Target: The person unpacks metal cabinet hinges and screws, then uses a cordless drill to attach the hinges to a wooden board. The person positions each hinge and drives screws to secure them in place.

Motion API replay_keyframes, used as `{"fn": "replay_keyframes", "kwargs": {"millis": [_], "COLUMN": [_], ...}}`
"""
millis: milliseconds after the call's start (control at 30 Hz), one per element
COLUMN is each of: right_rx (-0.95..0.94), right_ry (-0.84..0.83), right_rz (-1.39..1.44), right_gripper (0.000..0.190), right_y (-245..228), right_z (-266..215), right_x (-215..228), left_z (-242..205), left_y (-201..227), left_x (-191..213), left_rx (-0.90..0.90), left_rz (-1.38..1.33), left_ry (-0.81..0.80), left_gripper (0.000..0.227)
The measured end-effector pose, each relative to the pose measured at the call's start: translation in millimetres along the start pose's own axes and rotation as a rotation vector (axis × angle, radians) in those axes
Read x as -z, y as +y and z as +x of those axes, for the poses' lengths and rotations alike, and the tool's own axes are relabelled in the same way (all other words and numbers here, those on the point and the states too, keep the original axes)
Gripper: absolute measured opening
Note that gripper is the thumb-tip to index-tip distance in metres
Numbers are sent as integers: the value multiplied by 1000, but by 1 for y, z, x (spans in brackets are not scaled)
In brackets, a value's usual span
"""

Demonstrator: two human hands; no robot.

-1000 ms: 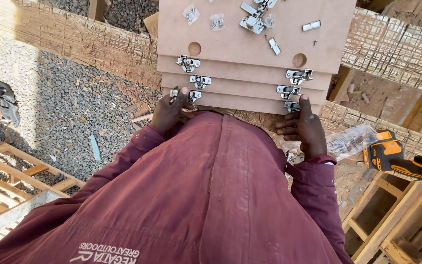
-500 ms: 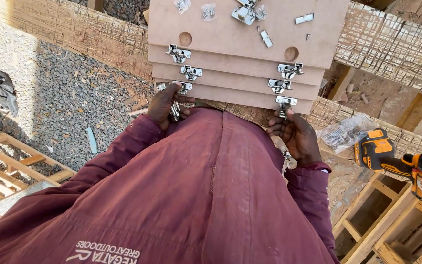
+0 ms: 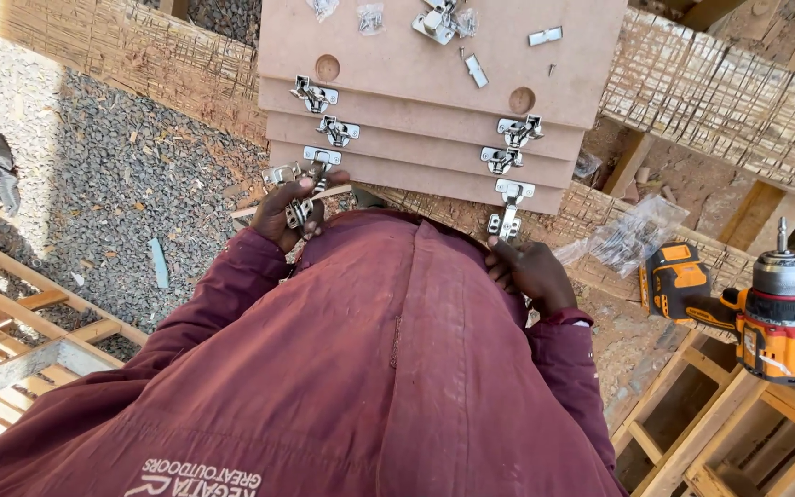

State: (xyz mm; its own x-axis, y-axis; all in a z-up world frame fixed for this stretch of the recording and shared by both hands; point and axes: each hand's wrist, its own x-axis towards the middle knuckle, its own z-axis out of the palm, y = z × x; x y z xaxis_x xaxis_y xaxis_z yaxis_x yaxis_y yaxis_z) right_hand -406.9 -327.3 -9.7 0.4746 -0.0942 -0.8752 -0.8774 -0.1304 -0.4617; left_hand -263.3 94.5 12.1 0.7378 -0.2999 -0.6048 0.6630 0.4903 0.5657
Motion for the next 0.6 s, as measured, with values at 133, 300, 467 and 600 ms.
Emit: {"fn": "replay_keyframes", "kwargs": {"millis": [133,300,467,600], "right_rx": [-45,12,88,9], "right_ry": [-1,10,55,-114], "right_rz": [-187,-450,62,328], "right_gripper": [57,71,81,113], "right_y": [-11,-42,-118,-119], "right_z": [-2,-2,-24,23], "right_x": [5,19,-8,-8], "left_z": [16,0,20,41], "left_y": [-29,-36,-24,8], "left_x": [81,108,148,84], "left_rx": [-7,23,-57,-142], "left_rz": [66,535,908,959], "left_ry": [-14,136,327,327], "left_gripper": [17,26,47,68]}}
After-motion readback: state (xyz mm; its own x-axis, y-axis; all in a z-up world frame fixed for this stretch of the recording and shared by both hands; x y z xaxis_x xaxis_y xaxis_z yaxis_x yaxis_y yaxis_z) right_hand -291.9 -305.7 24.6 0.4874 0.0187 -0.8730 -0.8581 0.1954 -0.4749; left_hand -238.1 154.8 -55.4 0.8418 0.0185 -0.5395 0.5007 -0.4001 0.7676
